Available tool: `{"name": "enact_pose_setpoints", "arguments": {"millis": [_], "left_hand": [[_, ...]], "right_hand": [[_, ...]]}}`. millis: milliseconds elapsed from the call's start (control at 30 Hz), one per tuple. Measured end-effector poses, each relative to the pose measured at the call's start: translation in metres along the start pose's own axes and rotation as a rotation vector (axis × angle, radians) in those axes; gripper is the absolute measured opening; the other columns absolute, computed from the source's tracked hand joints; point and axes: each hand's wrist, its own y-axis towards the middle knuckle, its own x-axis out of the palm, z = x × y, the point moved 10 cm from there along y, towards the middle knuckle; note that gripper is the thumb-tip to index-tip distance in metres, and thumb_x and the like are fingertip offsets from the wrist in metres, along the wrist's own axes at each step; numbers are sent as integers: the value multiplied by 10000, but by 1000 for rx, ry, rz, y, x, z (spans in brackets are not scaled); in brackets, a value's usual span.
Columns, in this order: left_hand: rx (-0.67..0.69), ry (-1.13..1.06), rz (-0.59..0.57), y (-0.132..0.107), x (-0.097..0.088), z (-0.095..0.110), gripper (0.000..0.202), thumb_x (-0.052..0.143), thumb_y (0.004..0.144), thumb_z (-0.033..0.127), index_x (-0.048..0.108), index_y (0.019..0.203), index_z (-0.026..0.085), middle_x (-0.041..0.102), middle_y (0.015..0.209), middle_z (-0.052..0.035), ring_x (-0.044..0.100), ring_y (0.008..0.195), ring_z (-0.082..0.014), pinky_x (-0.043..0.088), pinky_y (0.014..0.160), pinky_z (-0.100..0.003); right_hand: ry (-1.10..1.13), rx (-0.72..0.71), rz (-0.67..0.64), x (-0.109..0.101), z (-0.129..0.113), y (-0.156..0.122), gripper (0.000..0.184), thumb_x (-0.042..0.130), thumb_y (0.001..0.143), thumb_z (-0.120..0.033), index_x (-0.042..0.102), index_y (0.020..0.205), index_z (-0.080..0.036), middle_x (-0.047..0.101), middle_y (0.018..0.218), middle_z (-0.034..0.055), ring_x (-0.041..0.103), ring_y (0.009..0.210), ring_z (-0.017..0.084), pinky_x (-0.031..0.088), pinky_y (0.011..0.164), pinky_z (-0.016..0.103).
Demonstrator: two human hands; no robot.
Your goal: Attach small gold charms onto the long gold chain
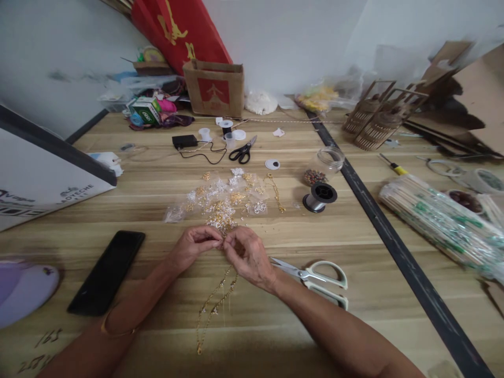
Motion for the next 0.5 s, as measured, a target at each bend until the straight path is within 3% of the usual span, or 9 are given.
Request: {"name": "enact_pose_setpoints", "arguments": {"millis": [500], "left_hand": [[11, 11, -40, 0, 4, 2, 67, 732, 693, 172, 719, 746, 132, 684, 729, -21, 608, 701, -119, 469, 696, -219]], "right_hand": [[-26, 11, -3, 1, 0, 1, 120, 526, 864, -249, 572, 782, -175, 560, 715, 17, 516, 668, 130, 412, 586, 258]]}}
